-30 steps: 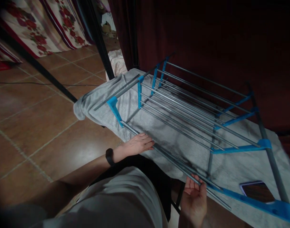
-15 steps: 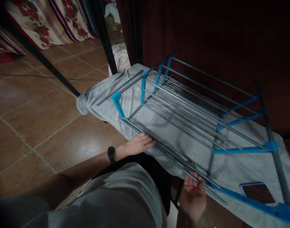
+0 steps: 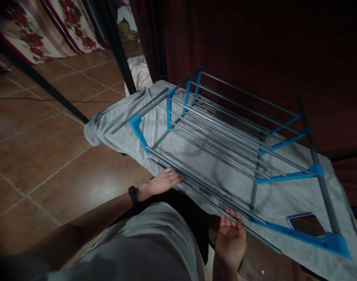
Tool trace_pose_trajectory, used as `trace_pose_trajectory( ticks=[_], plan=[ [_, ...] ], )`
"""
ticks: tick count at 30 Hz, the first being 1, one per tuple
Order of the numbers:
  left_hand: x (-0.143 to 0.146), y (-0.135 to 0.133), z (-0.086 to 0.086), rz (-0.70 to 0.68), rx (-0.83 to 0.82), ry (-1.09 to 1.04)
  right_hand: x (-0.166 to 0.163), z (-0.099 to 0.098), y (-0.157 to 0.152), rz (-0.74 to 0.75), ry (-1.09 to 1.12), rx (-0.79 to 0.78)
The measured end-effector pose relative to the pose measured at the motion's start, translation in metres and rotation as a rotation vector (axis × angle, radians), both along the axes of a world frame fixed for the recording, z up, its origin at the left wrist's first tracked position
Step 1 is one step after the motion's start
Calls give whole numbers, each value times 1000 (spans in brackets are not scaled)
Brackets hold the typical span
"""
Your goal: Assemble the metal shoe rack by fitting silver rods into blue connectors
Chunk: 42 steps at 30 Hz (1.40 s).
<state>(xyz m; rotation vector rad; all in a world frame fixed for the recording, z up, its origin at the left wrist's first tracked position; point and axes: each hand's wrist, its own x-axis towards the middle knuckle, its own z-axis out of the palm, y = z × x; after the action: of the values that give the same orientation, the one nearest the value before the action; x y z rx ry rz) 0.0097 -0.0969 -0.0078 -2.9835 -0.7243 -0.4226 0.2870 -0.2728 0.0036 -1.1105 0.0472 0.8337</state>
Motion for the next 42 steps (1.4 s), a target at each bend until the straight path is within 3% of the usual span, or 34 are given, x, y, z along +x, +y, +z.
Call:
trace_pose_trajectory(
  ticks=[12, 16, 24, 34, 42],
  plan=[
    [0, 0, 3, 56, -89, 3, -18, 25, 9, -19, -99, 51],
    [-7, 5, -7, 67, -113, -68, -24, 30, 16, -42, -81, 37],
    [-13, 24, -33, 26, -80, -147, -20, 20, 21, -105, -60, 46],
    [-20, 23, -25, 69, -62, -176, -16, 29, 21, -97, -64, 107],
    [-36, 15, -18, 85, -101, -263, -11, 49, 18, -135, -66, 151]
  ],
)
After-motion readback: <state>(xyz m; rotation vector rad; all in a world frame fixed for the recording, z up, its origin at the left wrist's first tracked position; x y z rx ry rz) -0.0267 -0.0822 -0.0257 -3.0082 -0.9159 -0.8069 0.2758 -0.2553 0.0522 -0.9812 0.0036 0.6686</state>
